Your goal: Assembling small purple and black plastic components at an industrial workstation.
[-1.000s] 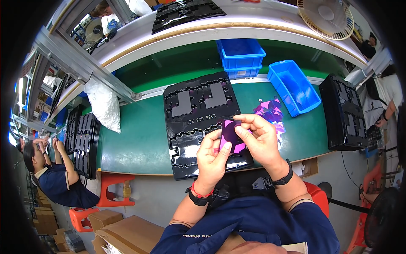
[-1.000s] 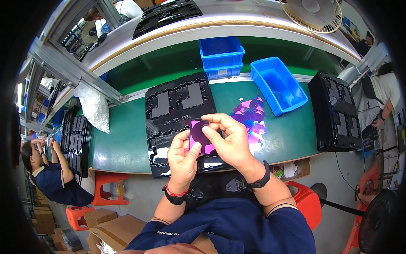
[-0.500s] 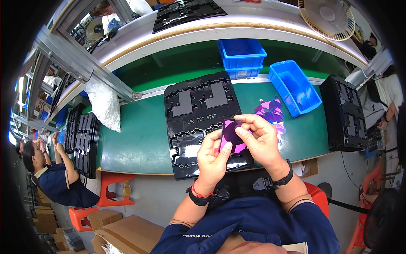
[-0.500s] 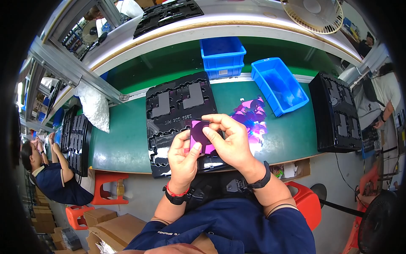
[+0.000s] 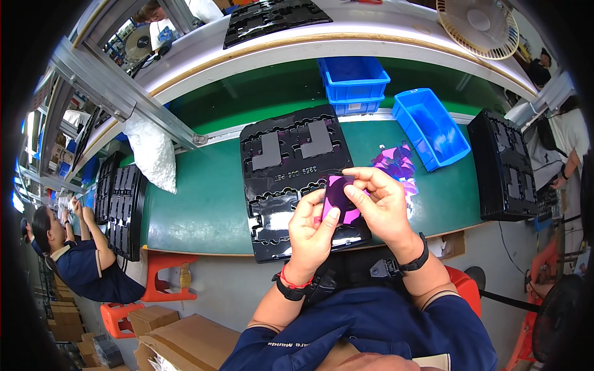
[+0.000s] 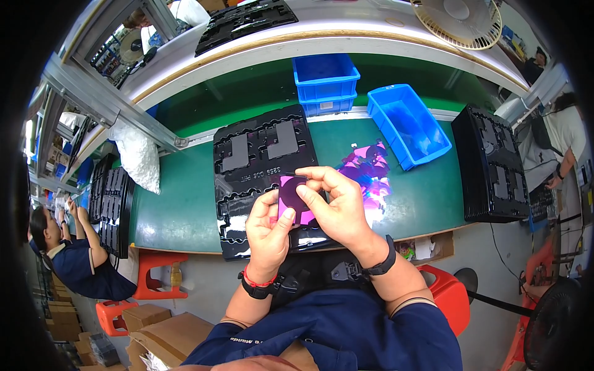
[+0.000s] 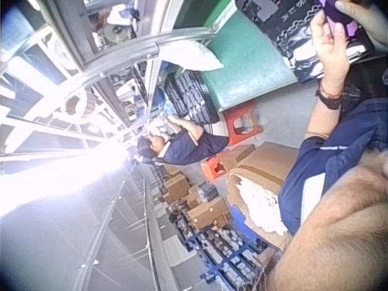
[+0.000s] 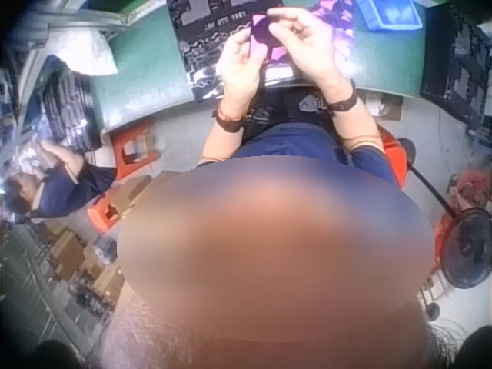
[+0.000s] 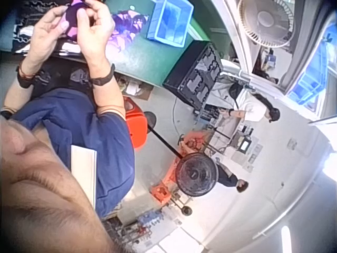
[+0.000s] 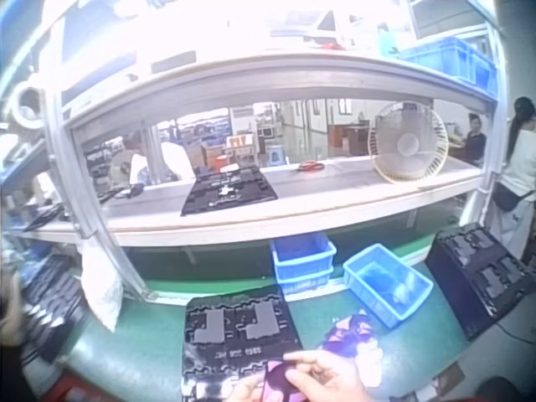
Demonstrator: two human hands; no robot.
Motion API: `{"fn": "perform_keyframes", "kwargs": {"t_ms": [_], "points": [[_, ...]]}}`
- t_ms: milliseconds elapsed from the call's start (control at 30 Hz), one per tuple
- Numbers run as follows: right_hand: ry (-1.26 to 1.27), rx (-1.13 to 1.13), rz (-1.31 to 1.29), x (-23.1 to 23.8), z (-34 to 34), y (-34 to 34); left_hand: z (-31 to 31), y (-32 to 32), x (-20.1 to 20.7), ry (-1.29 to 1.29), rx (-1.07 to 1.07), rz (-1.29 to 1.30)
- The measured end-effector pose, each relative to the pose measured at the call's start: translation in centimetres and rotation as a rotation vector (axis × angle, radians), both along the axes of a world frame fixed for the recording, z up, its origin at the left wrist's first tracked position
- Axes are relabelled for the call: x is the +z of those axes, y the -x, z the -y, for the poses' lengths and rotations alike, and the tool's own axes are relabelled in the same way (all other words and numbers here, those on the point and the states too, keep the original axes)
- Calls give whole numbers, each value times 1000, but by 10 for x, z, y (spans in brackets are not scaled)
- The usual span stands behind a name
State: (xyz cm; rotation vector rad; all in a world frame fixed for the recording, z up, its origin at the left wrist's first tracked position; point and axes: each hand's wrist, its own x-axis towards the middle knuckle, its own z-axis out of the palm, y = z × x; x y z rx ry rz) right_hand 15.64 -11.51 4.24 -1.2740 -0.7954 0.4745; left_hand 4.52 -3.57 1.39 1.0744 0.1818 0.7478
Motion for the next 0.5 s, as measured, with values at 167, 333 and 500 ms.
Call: {"fn": "perform_keyframes", "kwargs": {"t_ms": [167, 333, 500], "points": [[-1, -5, 2, 0, 0, 1, 0, 1, -1, 5, -10, 0], [-6, -9, 11, -1, -1, 0, -1, 0, -1, 7, -14, -3], [2, -6, 5, -1, 0, 0, 0, 0, -1, 2, -5, -9]]}}
